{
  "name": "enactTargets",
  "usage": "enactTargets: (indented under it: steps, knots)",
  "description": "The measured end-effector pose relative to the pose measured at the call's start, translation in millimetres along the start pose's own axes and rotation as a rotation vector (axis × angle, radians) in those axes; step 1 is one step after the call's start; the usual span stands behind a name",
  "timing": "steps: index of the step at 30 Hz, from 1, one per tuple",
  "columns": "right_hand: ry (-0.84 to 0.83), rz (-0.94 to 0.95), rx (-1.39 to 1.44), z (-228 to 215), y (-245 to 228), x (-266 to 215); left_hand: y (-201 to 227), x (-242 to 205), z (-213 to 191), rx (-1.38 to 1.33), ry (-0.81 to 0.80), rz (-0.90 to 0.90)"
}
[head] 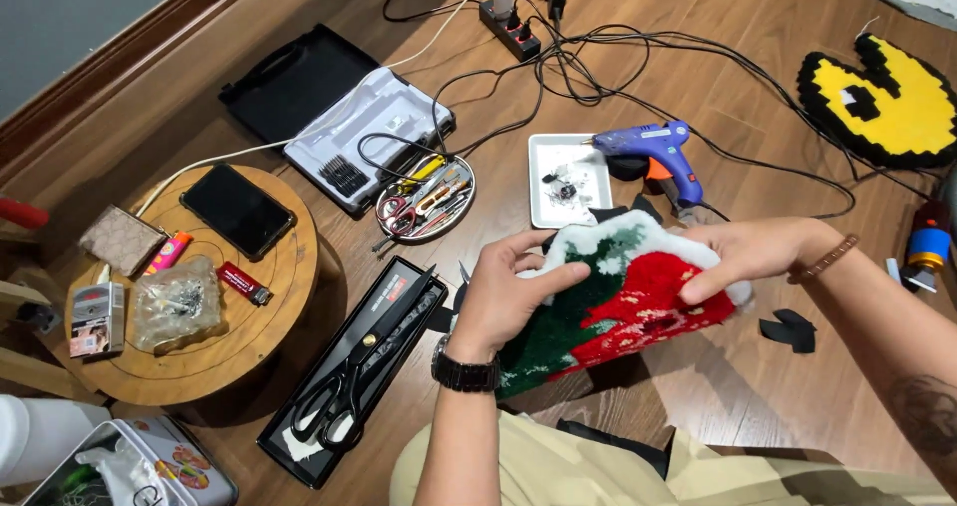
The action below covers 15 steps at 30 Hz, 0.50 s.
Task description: The person is gluing small black fabric pieces onto a larger rug component using a hot glue gun and a metal tool for pressing.
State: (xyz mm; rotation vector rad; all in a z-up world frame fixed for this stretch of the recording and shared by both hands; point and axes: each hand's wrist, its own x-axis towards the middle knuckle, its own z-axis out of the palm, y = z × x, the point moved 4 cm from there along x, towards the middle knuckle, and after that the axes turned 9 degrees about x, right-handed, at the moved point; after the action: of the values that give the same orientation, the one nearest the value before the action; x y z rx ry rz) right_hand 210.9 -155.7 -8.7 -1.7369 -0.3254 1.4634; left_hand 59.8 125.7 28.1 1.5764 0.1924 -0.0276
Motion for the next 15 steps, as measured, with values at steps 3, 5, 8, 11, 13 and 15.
enactTargets:
  steps: [3,5,8,11,13,15]
  knots:
    - [0.076,0.030,-0.080,0.9,-2.4,-4.7,11.0,-11.1,-2.5,-0.021,-0.063,-0.018]
    - [0.008,-0.010,-0.072,-4.3,3.5,-4.0,17.9,-17.3,-1.3,-0.033,-0.087,0.013]
    - [-0.070,-0.009,0.000,-19.1,20.1,-2.2,20.2,-18.9,4.7,-0.049,-0.145,0.062]
    - [-0.122,-0.012,0.123,-56.3,45.3,14.2,5.1,-6.6,13.0,-0.103,-0.248,0.074]
    - [-0.161,-0.054,0.181,-58.2,25.5,25.4,-11.4,6.6,21.3,-0.153,-0.320,0.069]
    - [0.130,0.031,0.242,-43.7,-24.3,33.9,-31.6,23.4,28.9,-0.216,-0.285,0.018]
